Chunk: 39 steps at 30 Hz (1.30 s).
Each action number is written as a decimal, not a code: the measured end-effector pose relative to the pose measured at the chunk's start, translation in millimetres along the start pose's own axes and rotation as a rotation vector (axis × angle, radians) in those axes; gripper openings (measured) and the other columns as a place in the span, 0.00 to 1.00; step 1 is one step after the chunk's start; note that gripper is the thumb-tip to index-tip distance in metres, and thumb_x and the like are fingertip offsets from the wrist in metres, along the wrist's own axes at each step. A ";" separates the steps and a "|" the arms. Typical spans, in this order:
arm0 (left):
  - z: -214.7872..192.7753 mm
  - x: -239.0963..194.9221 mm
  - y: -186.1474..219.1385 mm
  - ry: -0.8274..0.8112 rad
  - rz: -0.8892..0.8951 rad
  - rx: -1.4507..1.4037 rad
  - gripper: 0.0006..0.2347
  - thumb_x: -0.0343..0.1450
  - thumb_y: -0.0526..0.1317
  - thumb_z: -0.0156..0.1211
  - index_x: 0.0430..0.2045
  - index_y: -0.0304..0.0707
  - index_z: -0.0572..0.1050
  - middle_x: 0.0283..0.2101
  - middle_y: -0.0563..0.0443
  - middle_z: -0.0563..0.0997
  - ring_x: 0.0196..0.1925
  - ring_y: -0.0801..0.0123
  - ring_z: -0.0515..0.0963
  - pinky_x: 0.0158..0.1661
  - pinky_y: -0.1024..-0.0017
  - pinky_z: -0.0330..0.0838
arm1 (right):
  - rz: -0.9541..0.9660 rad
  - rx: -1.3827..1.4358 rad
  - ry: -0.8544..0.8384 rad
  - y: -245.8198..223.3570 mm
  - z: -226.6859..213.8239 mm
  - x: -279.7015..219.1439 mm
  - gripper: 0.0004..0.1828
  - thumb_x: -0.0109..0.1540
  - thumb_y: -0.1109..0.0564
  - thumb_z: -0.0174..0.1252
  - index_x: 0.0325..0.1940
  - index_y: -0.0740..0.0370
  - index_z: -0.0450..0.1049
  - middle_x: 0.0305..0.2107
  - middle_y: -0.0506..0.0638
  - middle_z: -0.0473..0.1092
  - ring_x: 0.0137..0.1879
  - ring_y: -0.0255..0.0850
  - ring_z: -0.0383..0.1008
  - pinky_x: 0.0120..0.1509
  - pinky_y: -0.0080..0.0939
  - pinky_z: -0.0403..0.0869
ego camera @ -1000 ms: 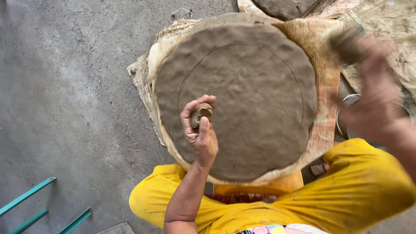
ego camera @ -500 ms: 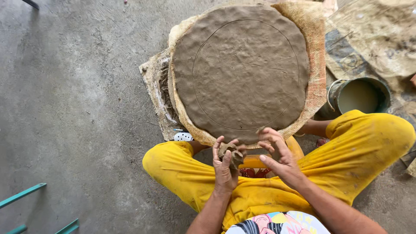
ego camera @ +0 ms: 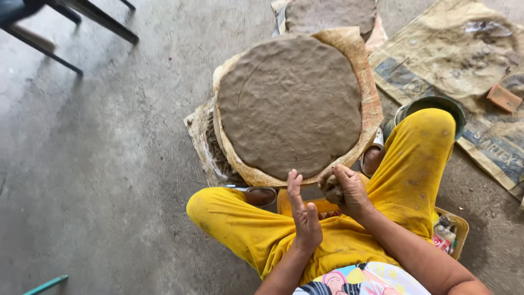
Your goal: The person uses a pen to trace a circular outline on a large slab of clay, then smooths the clay by hand and attaches small clay components to the surface.
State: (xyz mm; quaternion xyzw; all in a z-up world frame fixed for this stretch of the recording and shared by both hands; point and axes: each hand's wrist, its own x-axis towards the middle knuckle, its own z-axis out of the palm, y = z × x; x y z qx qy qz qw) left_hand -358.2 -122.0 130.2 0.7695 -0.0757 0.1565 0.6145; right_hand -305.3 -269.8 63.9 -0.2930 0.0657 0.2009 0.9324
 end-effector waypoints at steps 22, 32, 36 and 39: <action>-14.2 -10.9 -97.9 0.267 -0.726 -1.219 0.12 0.78 0.48 0.59 0.44 0.39 0.70 0.27 0.54 0.74 0.28 0.69 0.75 0.31 0.67 0.75 | -0.536 -1.222 -0.140 -10.2 32.4 -48.9 0.15 0.64 0.53 0.60 0.52 0.64 0.73 0.56 0.56 0.68 0.68 0.48 0.69 0.73 0.46 0.66; -21.8 1.0 -26.0 -0.214 -0.355 -0.141 0.30 0.78 0.59 0.48 0.68 0.33 0.63 0.75 0.40 0.49 0.78 0.52 0.51 0.70 0.58 0.51 | -0.370 -1.235 -0.184 -12.3 33.4 -32.4 0.38 0.61 0.58 0.62 0.74 0.64 0.57 0.73 0.61 0.49 0.79 0.49 0.48 0.76 0.48 0.53; -38.2 -7.6 -3.6 -0.140 -0.119 0.164 0.35 0.75 0.62 0.52 0.68 0.29 0.61 0.67 0.34 0.62 0.69 0.48 0.63 0.66 0.58 0.58 | -0.135 -0.632 -0.069 5.4 12.6 -19.1 0.25 0.63 0.57 0.63 0.63 0.63 0.67 0.57 0.55 0.69 0.65 0.43 0.69 0.69 0.42 0.68; -23.4 -15.3 8.5 -0.097 -0.032 0.253 0.30 0.77 0.63 0.46 0.65 0.37 0.67 0.63 0.40 0.71 0.70 0.55 0.68 0.70 0.60 0.61 | 0.025 -0.128 -0.006 17.7 9.0 -24.1 0.14 0.70 0.54 0.60 0.56 0.61 0.69 0.41 0.46 0.72 0.45 0.34 0.72 0.49 0.35 0.71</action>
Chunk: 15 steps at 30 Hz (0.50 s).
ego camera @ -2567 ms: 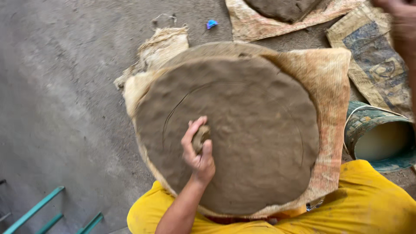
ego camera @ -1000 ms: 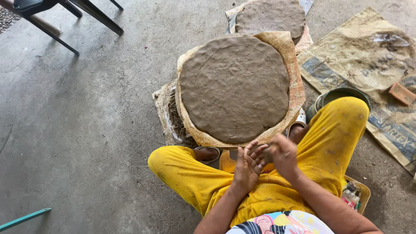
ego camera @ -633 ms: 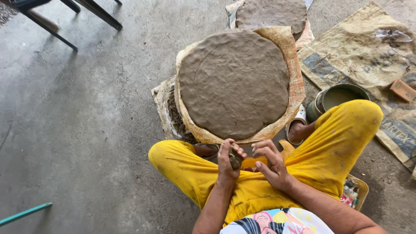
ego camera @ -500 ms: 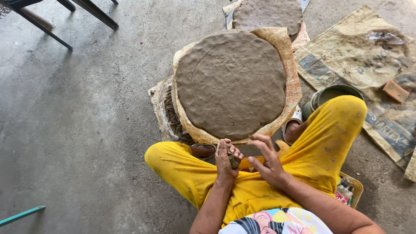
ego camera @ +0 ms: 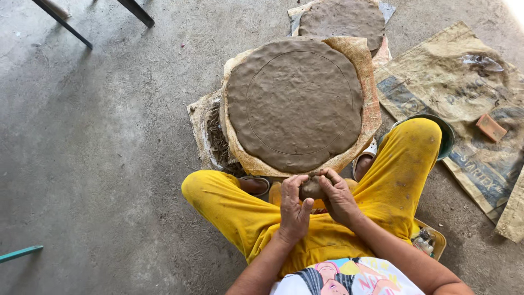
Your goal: The person uses a pen to trace a circular outline on a large slab of clay, then smooths the clay by hand and attaches small clay components to the surface.
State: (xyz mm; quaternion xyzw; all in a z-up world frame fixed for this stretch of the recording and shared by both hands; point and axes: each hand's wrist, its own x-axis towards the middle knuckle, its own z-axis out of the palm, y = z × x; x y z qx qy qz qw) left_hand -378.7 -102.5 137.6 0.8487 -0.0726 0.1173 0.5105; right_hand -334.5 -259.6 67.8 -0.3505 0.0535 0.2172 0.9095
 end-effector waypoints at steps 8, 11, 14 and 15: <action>11.6 27.7 21.9 -0.026 -0.318 -0.968 0.41 0.72 0.69 0.37 0.75 0.44 0.43 0.80 0.52 0.47 0.82 0.68 0.43 0.75 0.63 0.42 | -0.234 -0.254 0.003 5.0 3.4 -7.8 0.14 0.75 0.52 0.60 0.54 0.66 0.68 0.39 0.47 0.63 0.45 0.34 0.62 0.49 0.36 0.66; 6.4 28.1 16.9 -0.263 -0.571 -1.422 0.43 0.68 0.72 0.33 0.76 0.45 0.42 0.78 0.54 0.50 0.80 0.62 0.48 0.74 0.58 0.47 | -0.677 -1.094 -0.057 -19.5 15.4 -17.2 0.31 0.73 0.36 0.42 0.70 0.61 0.62 0.62 0.58 0.60 0.72 0.46 0.59 0.76 0.46 0.58; 22.4 9.4 15.2 -0.360 -0.505 -1.469 0.45 0.71 0.73 0.33 0.75 0.34 0.49 0.77 0.46 0.57 0.79 0.61 0.56 0.74 0.64 0.51 | -0.651 -1.142 -0.084 -40.9 22.5 -12.1 0.43 0.73 0.29 0.30 0.84 0.58 0.41 0.80 0.65 0.33 0.85 0.60 0.28 0.83 0.63 0.37; 27.5 7.9 9.3 -0.359 -0.517 -1.474 0.45 0.71 0.73 0.33 0.75 0.34 0.49 0.77 0.46 0.57 0.79 0.61 0.56 0.74 0.64 0.51 | -0.640 -1.143 -0.079 -41.2 24.6 -11.6 0.43 0.73 0.29 0.30 0.84 0.58 0.41 0.80 0.65 0.33 0.85 0.60 0.28 0.83 0.63 0.37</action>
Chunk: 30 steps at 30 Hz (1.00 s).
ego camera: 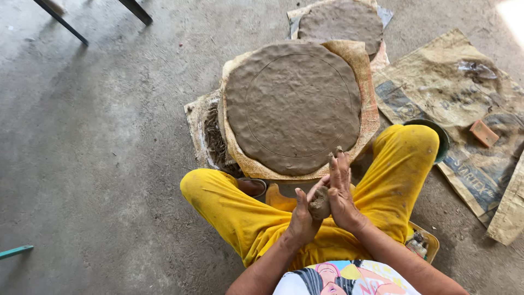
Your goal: The person uses a pen to trace a circular outline on a large slab of clay, then smooths the clay by hand and attaches small clay components to the surface.
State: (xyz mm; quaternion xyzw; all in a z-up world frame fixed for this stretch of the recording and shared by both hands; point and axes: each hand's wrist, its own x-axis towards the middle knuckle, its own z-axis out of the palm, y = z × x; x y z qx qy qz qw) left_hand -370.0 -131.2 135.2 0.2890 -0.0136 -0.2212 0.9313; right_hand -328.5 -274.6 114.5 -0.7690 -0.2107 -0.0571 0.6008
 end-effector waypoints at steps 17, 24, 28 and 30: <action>-160.3 41.1 75.4 0.619 0.322 0.190 0.18 0.76 0.53 0.60 0.21 0.41 0.74 0.18 0.51 0.76 0.17 0.71 0.76 0.18 0.74 0.73 | 0.240 -0.187 0.274 17.7 -52.3 54.2 0.19 0.74 0.49 0.48 0.56 0.64 0.77 0.71 0.60 0.60 0.71 0.50 0.64 0.77 0.49 0.62; -198.8 66.8 167.2 0.429 0.307 0.378 0.23 0.75 0.51 0.60 0.61 0.35 0.71 0.23 0.54 0.78 0.22 0.79 0.77 0.21 0.78 0.74 | 0.329 -0.351 0.234 42.7 -56.4 113.2 0.12 0.67 0.60 0.62 0.30 0.68 0.73 0.58 0.56 0.65 0.56 0.45 0.68 0.65 0.42 0.69; -203.3 61.6 171.5 0.450 0.429 0.330 0.23 0.77 0.41 0.59 0.66 0.27 0.67 0.23 0.54 0.76 0.23 0.77 0.75 0.25 0.76 0.73 | 0.090 -0.503 0.090 58.7 -36.4 159.2 0.13 0.59 0.64 0.72 0.35 0.67 0.71 0.55 0.58 0.64 0.64 0.48 0.66 0.71 0.46 0.70; -205.3 53.9 172.7 0.480 0.470 0.257 0.21 0.76 0.38 0.58 0.63 0.26 0.68 0.22 0.54 0.76 0.22 0.76 0.75 0.24 0.75 0.73 | 0.071 -0.532 0.042 69.8 -30.0 180.1 0.15 0.57 0.63 0.73 0.40 0.67 0.72 0.54 0.57 0.65 0.65 0.48 0.65 0.70 0.49 0.69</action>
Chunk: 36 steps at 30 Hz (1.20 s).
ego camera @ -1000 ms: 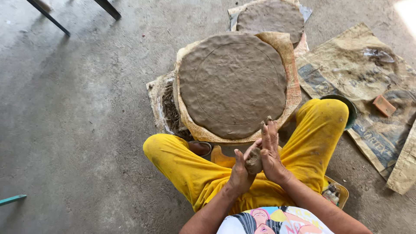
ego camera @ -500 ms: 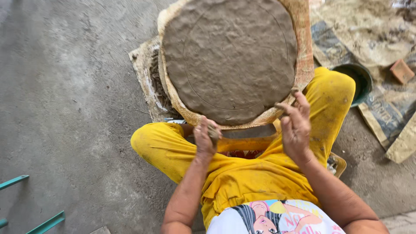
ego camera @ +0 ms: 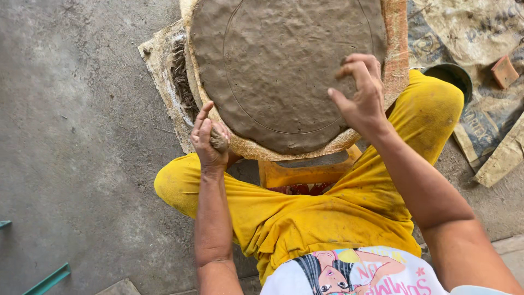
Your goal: The person uses a pen to trace a circular outline on a large slab of clay, then smooths the clay by hand and attaches small clay components to the surface.
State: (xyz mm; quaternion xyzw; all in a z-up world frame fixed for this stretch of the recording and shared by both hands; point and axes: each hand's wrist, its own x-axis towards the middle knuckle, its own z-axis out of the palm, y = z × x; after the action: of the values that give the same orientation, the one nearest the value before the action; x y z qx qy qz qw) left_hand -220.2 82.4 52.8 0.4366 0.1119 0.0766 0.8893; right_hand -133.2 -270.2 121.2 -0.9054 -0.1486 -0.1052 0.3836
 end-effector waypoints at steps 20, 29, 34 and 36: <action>-6.7 -5.0 14.1 0.040 0.216 -0.072 0.24 0.76 0.34 0.54 0.69 0.35 0.59 0.29 0.46 0.79 0.28 0.69 0.79 0.30 0.71 0.77 | -0.018 0.102 0.054 -3.6 -51.3 12.0 0.11 0.67 0.71 0.65 0.53 0.64 0.77 0.55 0.52 0.70 0.67 0.43 0.73 0.75 0.43 0.73; 8.0 -5.8 18.4 0.214 0.184 -0.046 0.22 0.67 0.23 0.49 0.57 0.38 0.63 0.45 0.34 0.84 0.45 0.57 0.88 0.48 0.62 0.87 | -0.009 0.084 -0.049 3.0 -33.6 9.1 0.10 0.70 0.66 0.64 0.56 0.59 0.78 0.57 0.52 0.70 0.66 0.43 0.70 0.74 0.41 0.73; -24.3 -1.5 2.1 0.214 0.183 0.111 0.15 0.68 0.20 0.49 0.47 0.30 0.74 0.40 0.37 0.84 0.38 0.63 0.85 0.39 0.66 0.84 | -0.191 -0.147 -0.140 26.4 13.0 23.7 0.12 0.69 0.65 0.63 0.56 0.58 0.82 0.58 0.52 0.71 0.69 0.47 0.63 0.74 0.49 0.67; -28.0 -0.3 -2.7 0.262 0.129 0.141 0.14 0.68 0.20 0.50 0.45 0.29 0.75 0.38 0.41 0.83 0.36 0.66 0.84 0.37 0.69 0.84 | -0.271 -0.264 -0.166 35.0 33.6 33.8 0.13 0.68 0.64 0.62 0.56 0.57 0.83 0.59 0.51 0.72 0.70 0.49 0.61 0.75 0.53 0.63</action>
State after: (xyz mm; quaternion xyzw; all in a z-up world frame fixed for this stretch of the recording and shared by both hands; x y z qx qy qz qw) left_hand -227.9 102.0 34.0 0.4907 0.2035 0.1818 0.8275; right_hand -86.8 -262.6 85.3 -0.9250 -0.2850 -0.0994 0.2306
